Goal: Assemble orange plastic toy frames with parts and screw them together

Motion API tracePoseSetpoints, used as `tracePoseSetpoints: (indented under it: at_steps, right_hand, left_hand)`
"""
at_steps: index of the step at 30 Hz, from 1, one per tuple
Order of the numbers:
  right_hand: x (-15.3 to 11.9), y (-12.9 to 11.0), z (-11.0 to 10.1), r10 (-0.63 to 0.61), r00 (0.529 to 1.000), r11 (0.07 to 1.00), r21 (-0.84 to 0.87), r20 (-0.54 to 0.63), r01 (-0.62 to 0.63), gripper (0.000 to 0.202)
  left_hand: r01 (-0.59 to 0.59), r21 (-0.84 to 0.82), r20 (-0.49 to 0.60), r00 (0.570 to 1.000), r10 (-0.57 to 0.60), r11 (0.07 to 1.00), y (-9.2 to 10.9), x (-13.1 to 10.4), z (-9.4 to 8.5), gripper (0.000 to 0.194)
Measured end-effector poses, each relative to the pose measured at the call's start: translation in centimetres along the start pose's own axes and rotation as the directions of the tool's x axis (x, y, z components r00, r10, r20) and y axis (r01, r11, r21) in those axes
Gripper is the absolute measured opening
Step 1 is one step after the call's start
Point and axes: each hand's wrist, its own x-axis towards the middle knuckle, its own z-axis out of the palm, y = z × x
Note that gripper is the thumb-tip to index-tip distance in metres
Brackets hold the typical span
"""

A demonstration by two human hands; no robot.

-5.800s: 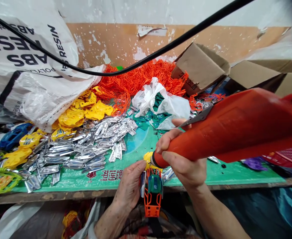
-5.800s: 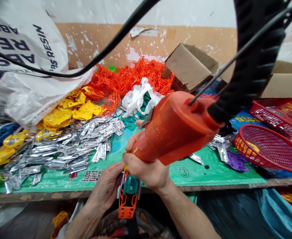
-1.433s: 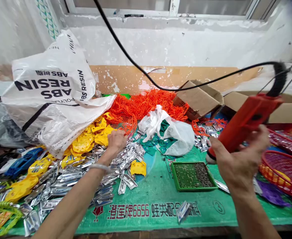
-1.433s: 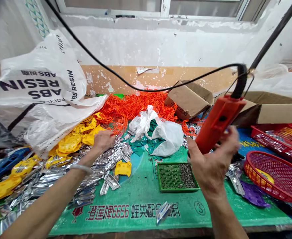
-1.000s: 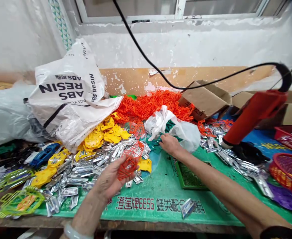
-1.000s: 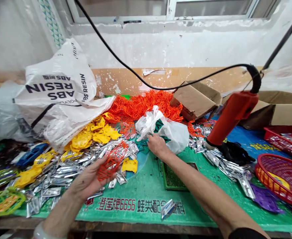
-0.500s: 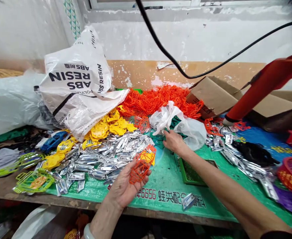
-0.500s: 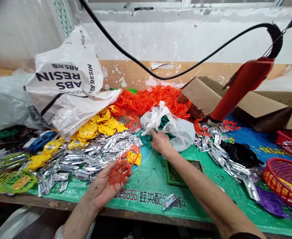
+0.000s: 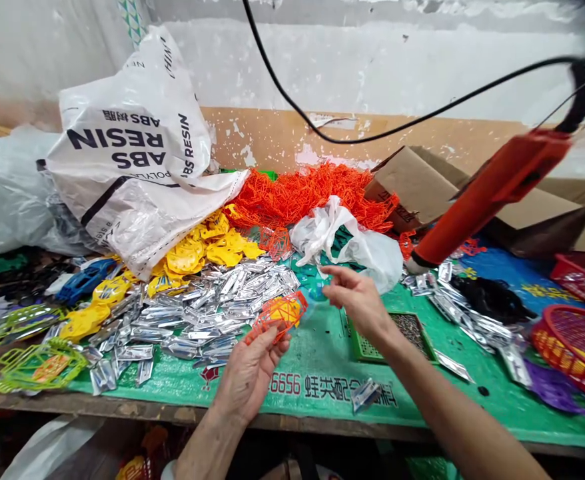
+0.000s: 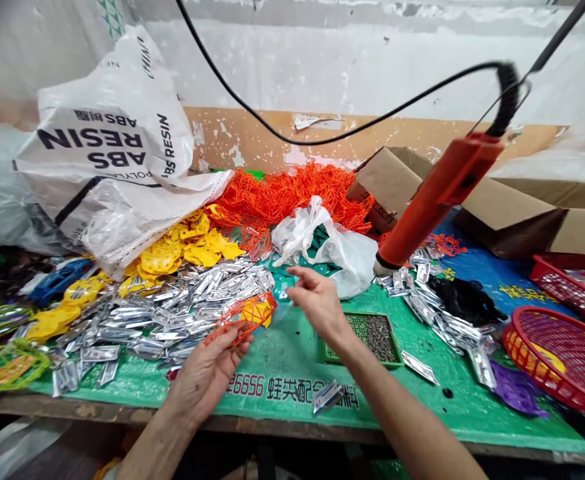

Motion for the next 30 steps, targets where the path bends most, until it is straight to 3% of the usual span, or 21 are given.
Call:
tracePoseSetpoints:
  at_steps: [2,4,8,13,15,18,23,25,27,30]
  right_hand:
    - [-2.7,-0.9,1.1,0.007,0.998,0.924,0.383,-0.057,0.016,0.037]
    - [-4.8,-1.4,2.3,-0.014,0.995,0.866,0.497,-0.097,0.06,0.031]
    - [-6.9,-1.5,3.8,-0.14,0.983,0.913,0.369,-0.118,0.174,0.03]
    - [-8.1,-1.6,4.6,-0.316,0.935,0.925,0.169,-0.161,0.341,0.034]
    - [-8.4,-1.8,4.6,-0.356,0.933,0.929,0.093,-0.049,0.359,0.038]
    - [-8.6,-2.2,3.9,-0.316,0.934,0.948,0.007,0.167,0.32,0.046]
    - [-8.5,-2.8,1.4,-0.252,0.915,0.892,-0.29,0.315,0.345,0.014]
    - [-8.5,-2.8,0.6,-0.288,0.897,0.869,-0.302,0.335,0.391,0.006]
    - [-8.5,-2.7,0.2,-0.331,0.875,0.88,-0.218,0.353,0.421,0.006]
    - [-8.8,-2.5,0.2,-0.367,0.855,0.909,-0.054,0.367,0.414,0.024]
  left_hand:
    - [-0.015,0.021,0.037,0.999,0.014,1.0,-0.6,-0.1,0.3,0.01]
    - [-0.03,0.034,0.104,0.994,0.026,0.999,-1.0,-0.4,0.6,0.018]
    - [-0.067,0.018,0.198,0.978,0.062,0.998,-1.3,-0.8,1.3,0.021]
    - [-0.126,0.078,0.187,0.976,0.109,0.989,-1.6,-0.9,1.7,0.032]
    - [-0.144,0.127,0.16,0.979,0.123,0.981,-1.6,-0.8,1.4,0.032]
    - [-0.135,0.299,0.159,0.983,0.09,0.944,-1.3,-0.6,0.5,0.032]
    - [-0.23,0.662,0.287,0.957,0.042,0.714,-0.5,-0.5,-1.5,0.029]
    - [-0.234,0.723,0.304,0.953,0.005,0.65,-0.3,-0.7,-1.8,0.034]
    - [-0.211,0.735,0.308,0.951,-0.04,0.644,-0.2,-1.0,-1.7,0.035]
    - [-0.159,0.709,0.301,0.949,-0.091,0.687,-0.1,-1.5,-1.0,0.035]
